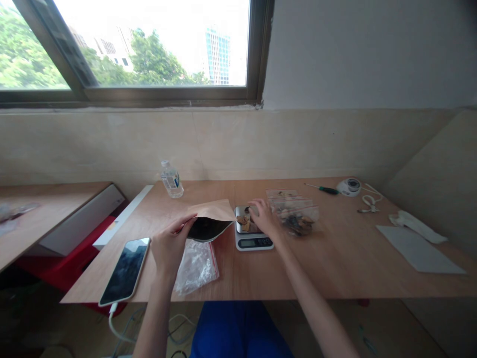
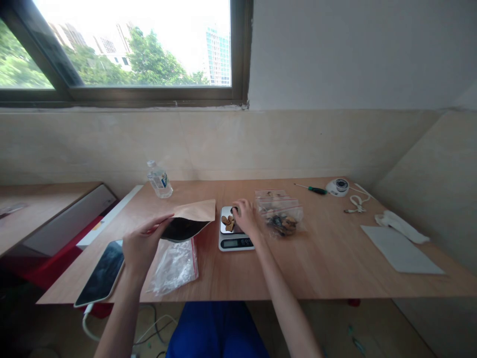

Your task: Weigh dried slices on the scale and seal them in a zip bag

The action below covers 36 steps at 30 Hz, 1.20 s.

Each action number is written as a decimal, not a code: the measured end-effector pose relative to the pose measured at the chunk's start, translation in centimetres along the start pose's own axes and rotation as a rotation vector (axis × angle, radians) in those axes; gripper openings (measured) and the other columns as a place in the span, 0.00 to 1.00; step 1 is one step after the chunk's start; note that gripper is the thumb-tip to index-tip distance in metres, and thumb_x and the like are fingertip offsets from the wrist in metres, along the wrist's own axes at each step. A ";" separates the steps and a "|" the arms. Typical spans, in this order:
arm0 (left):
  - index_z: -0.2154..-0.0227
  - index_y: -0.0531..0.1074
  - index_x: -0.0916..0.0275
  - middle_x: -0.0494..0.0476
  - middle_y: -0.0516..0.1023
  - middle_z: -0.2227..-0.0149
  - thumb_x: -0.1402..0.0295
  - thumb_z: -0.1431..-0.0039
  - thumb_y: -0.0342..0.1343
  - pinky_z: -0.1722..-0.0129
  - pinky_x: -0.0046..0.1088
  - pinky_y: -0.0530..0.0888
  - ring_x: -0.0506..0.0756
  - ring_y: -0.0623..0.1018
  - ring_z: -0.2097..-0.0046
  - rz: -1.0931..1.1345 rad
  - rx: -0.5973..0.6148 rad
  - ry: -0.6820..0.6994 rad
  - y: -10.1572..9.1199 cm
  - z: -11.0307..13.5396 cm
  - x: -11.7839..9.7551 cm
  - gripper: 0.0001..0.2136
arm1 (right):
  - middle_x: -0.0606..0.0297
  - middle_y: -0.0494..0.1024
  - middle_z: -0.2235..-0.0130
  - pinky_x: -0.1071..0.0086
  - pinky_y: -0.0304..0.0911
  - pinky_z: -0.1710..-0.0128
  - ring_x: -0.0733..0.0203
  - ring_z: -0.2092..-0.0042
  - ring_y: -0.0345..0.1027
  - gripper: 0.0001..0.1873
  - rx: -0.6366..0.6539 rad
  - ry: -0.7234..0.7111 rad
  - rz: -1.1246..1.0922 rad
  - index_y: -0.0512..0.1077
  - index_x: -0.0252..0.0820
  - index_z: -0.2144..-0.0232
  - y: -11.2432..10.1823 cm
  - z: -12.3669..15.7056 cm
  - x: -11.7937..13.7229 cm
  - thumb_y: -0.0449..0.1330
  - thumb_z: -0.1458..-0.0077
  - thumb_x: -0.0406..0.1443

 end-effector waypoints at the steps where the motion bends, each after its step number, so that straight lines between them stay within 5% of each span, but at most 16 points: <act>1: 0.64 0.78 0.49 0.47 0.82 0.69 0.56 0.47 0.56 0.70 0.23 0.69 0.54 0.80 0.65 -0.005 -0.001 -0.003 0.0 0.0 0.0 0.11 | 0.56 0.70 0.54 0.57 0.55 0.50 0.51 0.50 0.60 0.13 0.071 -0.037 0.064 0.71 0.42 0.58 0.2 0.2 0.8 0.54 0.45 0.37; 5: 0.64 0.78 0.49 0.47 0.82 0.69 0.56 0.47 0.56 0.70 0.23 0.69 0.54 0.80 0.65 -0.008 -0.002 -0.006 0.0 0.0 0.0 0.11 | 0.56 0.73 0.57 0.56 0.54 0.54 0.49 0.53 0.61 0.15 0.302 -0.095 0.224 0.71 0.43 0.58 1.5 0.9 2.6 0.60 0.49 0.39; 8: 0.64 0.78 0.49 0.47 0.82 0.69 0.56 0.47 0.56 0.70 0.23 0.69 0.54 0.80 0.65 -0.004 0.002 -0.004 0.0 0.0 0.1 0.10 | 0.57 0.75 0.58 0.57 0.53 0.55 0.49 0.53 0.62 0.11 0.357 -0.083 0.254 0.72 0.43 0.60 2.1 0.7 2.7 0.60 0.48 0.36; 22: 0.65 0.78 0.48 0.46 0.82 0.70 0.57 0.47 0.56 0.70 0.23 0.69 0.54 0.80 0.65 -0.004 0.001 0.022 -0.2 -0.1 0.0 0.09 | 0.62 0.78 0.62 0.63 0.54 0.57 0.54 0.55 0.67 0.08 0.301 -0.047 0.158 0.74 0.44 0.63 1.2 -0.8 2.4 0.57 0.45 0.31; 28: 0.64 0.78 0.48 0.46 0.82 0.69 0.57 0.47 0.56 0.69 0.23 0.69 0.53 0.80 0.64 0.001 0.011 -0.002 0.0 -0.2 0.0 0.10 | 0.59 0.75 0.63 0.68 0.60 0.60 0.60 0.61 0.68 0.10 0.235 -0.040 -0.033 0.74 0.39 0.67 0.0 0.8 2.4 0.52 0.42 0.31; 36: 0.64 0.79 0.49 0.46 0.82 0.68 0.58 0.47 0.56 0.69 0.23 0.69 0.53 0.80 0.65 0.023 0.012 0.019 0.0 -0.3 -0.3 0.09 | 0.59 0.78 0.63 0.67 0.62 0.59 0.58 0.59 0.70 0.11 0.334 0.012 -0.079 0.75 0.39 0.66 -1.5 2.7 2.9 0.51 0.44 0.29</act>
Point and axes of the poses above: each hand's wrist, its own z-axis away from the middle knuckle, its own y-axis out of the palm, x = y × z, the point moved 2 cm from there along -z, towards the middle knuckle
